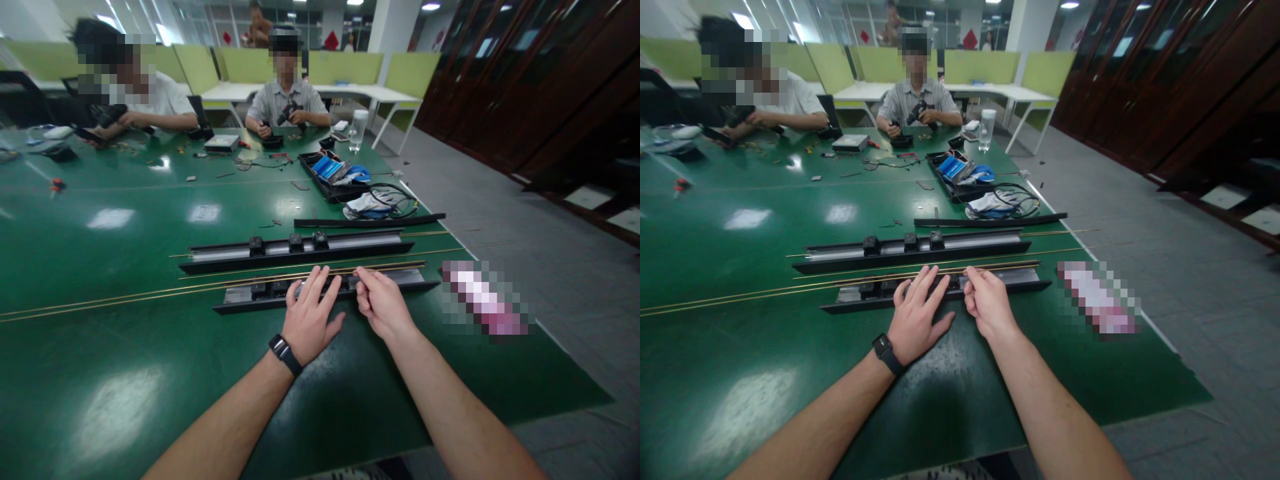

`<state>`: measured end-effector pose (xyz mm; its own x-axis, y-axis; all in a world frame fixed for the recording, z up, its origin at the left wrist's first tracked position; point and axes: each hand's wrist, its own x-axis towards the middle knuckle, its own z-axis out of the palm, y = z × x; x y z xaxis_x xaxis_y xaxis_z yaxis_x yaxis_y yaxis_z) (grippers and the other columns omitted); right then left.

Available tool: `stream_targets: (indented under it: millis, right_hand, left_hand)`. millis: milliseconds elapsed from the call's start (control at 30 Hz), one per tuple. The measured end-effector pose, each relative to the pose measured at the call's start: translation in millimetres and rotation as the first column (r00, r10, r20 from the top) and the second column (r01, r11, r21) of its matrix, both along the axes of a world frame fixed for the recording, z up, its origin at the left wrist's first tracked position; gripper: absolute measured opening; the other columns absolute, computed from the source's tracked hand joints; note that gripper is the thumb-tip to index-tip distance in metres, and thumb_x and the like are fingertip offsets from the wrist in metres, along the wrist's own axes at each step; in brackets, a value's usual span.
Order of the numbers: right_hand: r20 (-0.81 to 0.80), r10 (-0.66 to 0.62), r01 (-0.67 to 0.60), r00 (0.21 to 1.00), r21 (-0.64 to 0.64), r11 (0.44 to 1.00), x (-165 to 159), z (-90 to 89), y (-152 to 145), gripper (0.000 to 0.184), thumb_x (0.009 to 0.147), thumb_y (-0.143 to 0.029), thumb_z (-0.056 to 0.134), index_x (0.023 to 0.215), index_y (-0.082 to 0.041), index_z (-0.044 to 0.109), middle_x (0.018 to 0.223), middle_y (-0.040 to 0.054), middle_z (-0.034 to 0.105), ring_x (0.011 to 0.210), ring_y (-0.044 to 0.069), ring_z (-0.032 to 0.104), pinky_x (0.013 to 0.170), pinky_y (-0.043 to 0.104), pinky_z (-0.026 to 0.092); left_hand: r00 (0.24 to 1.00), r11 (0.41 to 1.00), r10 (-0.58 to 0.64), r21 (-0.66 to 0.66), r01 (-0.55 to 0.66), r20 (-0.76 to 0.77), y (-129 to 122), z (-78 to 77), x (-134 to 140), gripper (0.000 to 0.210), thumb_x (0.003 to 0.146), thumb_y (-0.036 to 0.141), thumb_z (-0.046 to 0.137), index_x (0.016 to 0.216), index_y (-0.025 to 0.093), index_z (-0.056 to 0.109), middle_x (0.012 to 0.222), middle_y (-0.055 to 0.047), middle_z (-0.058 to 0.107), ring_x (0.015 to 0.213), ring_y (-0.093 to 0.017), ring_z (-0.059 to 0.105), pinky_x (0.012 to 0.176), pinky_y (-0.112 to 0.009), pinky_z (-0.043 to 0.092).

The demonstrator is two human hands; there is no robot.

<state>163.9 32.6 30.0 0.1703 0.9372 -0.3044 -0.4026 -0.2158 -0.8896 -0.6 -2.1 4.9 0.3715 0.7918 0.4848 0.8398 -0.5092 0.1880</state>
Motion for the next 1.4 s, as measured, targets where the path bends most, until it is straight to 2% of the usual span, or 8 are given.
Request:
stream_targets:
  millis: [400,700,1067,1300,1400]
  right_hand:
    - [0.029,0.03,-0.03,0.999,0.007,1.0,-0.8,1.6,0.3,0.037,0.074,-0.046,0.081,0.085,-0.016,0.061,0.052,-0.0056,0.055,0.028,0.004,0.036,0.025,0.015,0.018]
    - [-0.008,-0.043,0.043,0.999,0.016,0.999,-1.2,1.9,-0.9,0.031,0.079,-0.042,0.077,0.085,-0.019,0.057,0.052,-0.0063,0.055,0.029,0.005,0.037,0.026,0.014,0.019]
    - [0.1,0.061,-0.062,0.993,0.001,0.998,0.5,-3.4,1.0,0.041,0.076,-0.052,0.077,0.088,-0.015,0.064,0.053,-0.0051,0.056,0.027,0.004,0.037,0.025,0.015,0.017]
    - [0.135,0.078,-0.076,0.988,-0.016,0.997,-0.5,-1.4,2.3,0.04,0.077,-0.052,0.077,0.084,-0.016,0.062,0.053,-0.0041,0.058,0.026,0.004,0.038,0.024,0.015,0.017]
    - [0.1,0.044,-0.043,0.994,-0.005,0.999,-1.2,-0.9,2.1,0.038,0.077,-0.05,0.076,0.084,-0.017,0.061,0.053,-0.0043,0.058,0.026,0.005,0.039,0.024,0.015,0.018]
  left_hand:
    - [1.0,1.0,-0.004,-0.002,0.004,0.0,-0.9,-0.1,-0.8,0.065,0.092,0.046,0.057,0.151,0.025,0.041,0.162,-0.01,0.033,0.15,-0.028,0.029,0.116,-0.048,0.023]
    - [1.0,1.0,-0.007,-0.012,0.007,0.003,0.0,-0.1,-0.7,0.065,0.091,0.045,0.058,0.15,0.025,0.041,0.162,-0.01,0.032,0.15,-0.028,0.028,0.117,-0.049,0.022]
    - [1.0,1.0,0.006,-0.024,-0.006,-0.01,0.4,-4.2,-0.9,0.067,0.091,0.049,0.058,0.151,0.027,0.039,0.163,-0.007,0.029,0.152,-0.028,0.023,0.115,-0.049,0.024]
    - [1.0,1.0,0.004,-0.006,-0.004,-0.012,0.2,-2.6,-1.0,0.067,0.09,0.048,0.058,0.151,0.026,0.04,0.162,-0.009,0.031,0.151,-0.029,0.026,0.115,-0.049,0.024]
    - [1.0,1.0,0.007,-0.007,-0.008,-0.012,0.3,-2.2,-1.2,0.067,0.091,0.048,0.058,0.151,0.026,0.04,0.162,-0.009,0.032,0.151,-0.029,0.026,0.116,-0.048,0.024]
